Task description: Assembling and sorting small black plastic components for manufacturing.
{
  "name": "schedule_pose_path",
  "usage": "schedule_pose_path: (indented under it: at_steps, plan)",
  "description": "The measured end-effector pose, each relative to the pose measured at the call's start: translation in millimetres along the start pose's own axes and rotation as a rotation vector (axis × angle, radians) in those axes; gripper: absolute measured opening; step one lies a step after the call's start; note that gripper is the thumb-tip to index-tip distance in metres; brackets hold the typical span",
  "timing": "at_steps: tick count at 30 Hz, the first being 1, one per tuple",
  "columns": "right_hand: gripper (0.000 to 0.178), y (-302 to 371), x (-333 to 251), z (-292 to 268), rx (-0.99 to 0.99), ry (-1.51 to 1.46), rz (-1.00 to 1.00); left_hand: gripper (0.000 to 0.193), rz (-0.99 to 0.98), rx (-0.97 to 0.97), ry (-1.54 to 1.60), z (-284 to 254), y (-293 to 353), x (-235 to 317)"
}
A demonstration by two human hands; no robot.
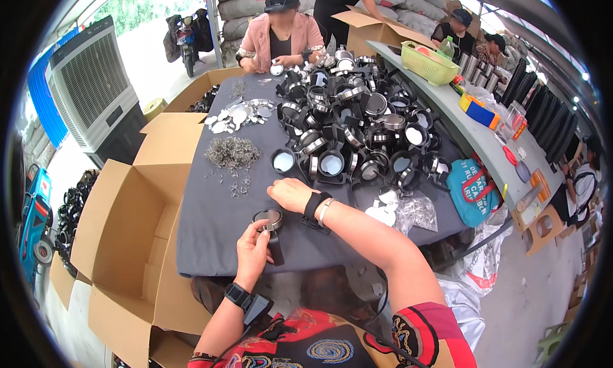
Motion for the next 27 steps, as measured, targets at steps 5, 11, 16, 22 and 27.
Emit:
schedule_pose_path:
  at_steps: [5, 11, 16, 22, 27]
  plan:
    - [0.009, 17, 16, -8, 0.084, -0.113, 0.142, 0.023, 0.004, -0.004, 0.000, 1, -2, 0]
    - [0.012, 60, 4, -47, 0.140, -0.430, 0.219, 0.023, 0.003, -0.014, 0.002, -1, 8, 2]
    - [0.007, 95, -8, -59, 0.151, -0.547, 0.293, 0.024, -0.013, -0.016, 0.010, 0, 9, 1]
    - [0.007, 106, -15, -48, 0.156, -1.029, 0.440, 0.024, 0.054, -0.045, -0.039, 3, -3, 4]
    - [0.009, 96, -32, -48, 0.304, -0.983, 0.282, 0.022, 0.019, -0.039, 0.013, 1, -8, 2]
Point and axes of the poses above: each hand's wrist, its own y-axis away from the middle knuckle, its own z-axis out of the palm, x = y × z, the point moved 9 cm from there along -y, towards the middle knuckle, and after that the axes turned 8 degrees about z, right-handed, at the moved point
